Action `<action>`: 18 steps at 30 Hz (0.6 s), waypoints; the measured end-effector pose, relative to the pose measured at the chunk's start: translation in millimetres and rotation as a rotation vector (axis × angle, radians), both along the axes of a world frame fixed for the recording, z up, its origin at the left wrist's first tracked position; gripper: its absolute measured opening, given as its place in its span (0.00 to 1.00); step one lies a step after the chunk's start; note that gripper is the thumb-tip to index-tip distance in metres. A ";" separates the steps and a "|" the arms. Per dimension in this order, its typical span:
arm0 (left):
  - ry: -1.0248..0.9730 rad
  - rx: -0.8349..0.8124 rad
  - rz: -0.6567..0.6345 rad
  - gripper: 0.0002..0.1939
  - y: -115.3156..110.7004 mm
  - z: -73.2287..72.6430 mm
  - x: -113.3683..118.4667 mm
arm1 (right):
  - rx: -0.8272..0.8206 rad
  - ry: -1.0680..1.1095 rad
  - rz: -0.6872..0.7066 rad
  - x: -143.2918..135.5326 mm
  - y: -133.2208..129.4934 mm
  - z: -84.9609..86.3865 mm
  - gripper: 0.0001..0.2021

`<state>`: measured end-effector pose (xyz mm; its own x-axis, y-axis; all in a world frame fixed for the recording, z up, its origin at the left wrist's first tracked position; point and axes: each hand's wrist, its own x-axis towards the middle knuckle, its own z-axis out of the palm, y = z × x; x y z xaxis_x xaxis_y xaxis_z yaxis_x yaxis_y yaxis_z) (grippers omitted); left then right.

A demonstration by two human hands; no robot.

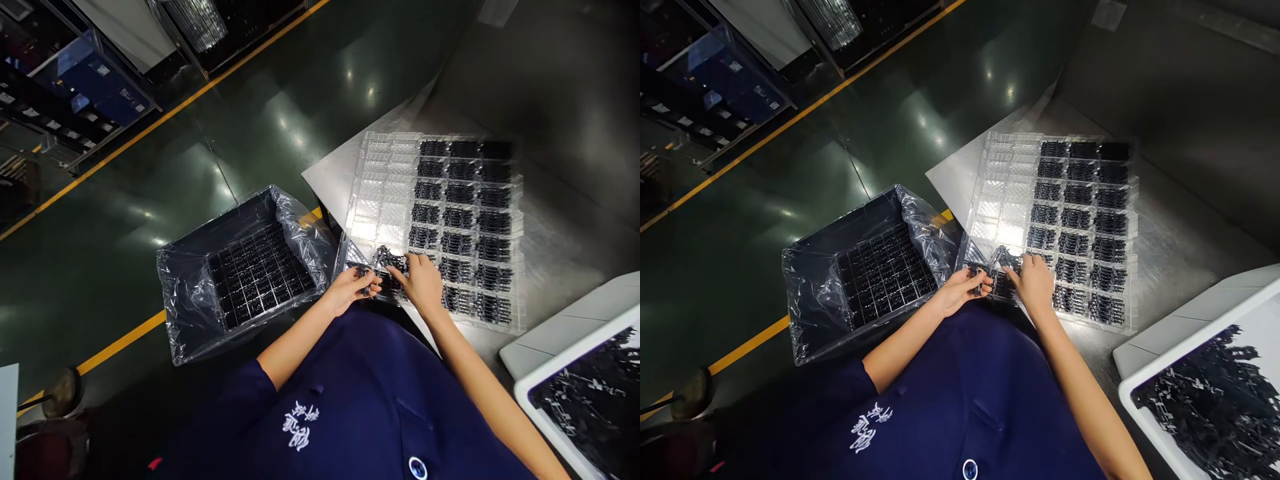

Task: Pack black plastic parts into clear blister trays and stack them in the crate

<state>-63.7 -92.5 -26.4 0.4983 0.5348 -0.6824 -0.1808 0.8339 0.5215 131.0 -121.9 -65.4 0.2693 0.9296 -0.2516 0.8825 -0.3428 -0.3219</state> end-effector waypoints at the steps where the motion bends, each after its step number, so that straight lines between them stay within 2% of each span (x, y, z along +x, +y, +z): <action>1: 0.011 0.020 0.021 0.15 0.5 -0.4 0.7 | -0.029 -0.027 -0.015 -7.2 6.1 0.3 0.31; 6: 0.040 0.084 0.058 0.15 1.8 -1.7 2.0 | -0.266 -0.067 -0.080 -26.0 44.7 -5.1 0.30; 12: 0.093 0.166 0.045 0.19 0.2 -0.4 -6.3 | -0.510 0.054 -0.075 -10.7 78.0 -15.3 0.19; 15: 0.159 0.246 0.018 0.20 2.0 -2.3 -11.6 | -0.547 0.151 -0.076 -1.2 83.2 -21.6 0.17; 18: 0.279 0.378 -0.020 0.18 13.4 -9.7 -10.8 | -0.503 0.285 -0.075 6.4 81.3 -30.8 0.16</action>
<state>-74.4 -79.1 -36.0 0.3362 0.7636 -0.5512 0.0237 0.5783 0.8155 137.4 -40.6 -96.2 0.1864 0.6579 -0.7297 0.7523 -0.5732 -0.3247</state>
